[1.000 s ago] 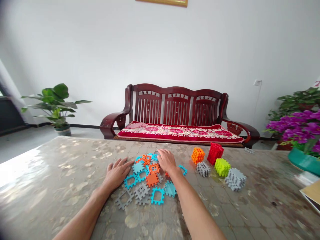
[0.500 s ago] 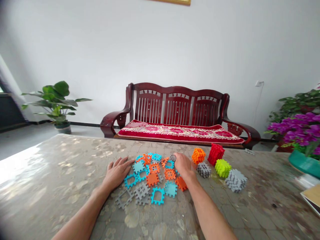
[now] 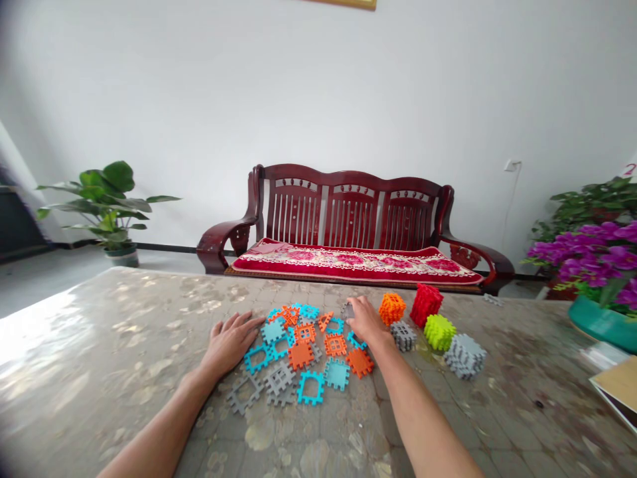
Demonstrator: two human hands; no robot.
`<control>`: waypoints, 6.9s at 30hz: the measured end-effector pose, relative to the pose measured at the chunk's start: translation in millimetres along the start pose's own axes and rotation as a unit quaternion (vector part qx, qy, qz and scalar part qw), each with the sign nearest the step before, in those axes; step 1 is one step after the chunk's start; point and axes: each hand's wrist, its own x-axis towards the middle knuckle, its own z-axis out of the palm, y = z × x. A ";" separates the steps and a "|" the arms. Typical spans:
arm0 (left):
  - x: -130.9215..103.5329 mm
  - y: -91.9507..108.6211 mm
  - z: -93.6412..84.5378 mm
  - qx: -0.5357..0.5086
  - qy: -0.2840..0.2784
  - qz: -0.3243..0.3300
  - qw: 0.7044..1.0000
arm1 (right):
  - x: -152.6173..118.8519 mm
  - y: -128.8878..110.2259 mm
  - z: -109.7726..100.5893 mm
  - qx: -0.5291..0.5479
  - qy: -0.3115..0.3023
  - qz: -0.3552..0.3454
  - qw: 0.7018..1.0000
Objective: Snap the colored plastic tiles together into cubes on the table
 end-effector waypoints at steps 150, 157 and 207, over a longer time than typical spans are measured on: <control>1.5 3.3 1.1 0.019 0.004 0.002 1.000 | -97.9 -112.6 -23.7 -0.046 -0.030 -0.007 0.998; 1.5 1.8 3.4 0.014 0.014 0.004 1.000 | -95.1 -102.7 -21.6 -0.022 -0.026 -0.025 0.999; 2.1 -0.5 5.0 0.011 0.015 -0.002 1.000 | -99.4 -40.3 -66.5 -0.004 0.135 0.084 0.987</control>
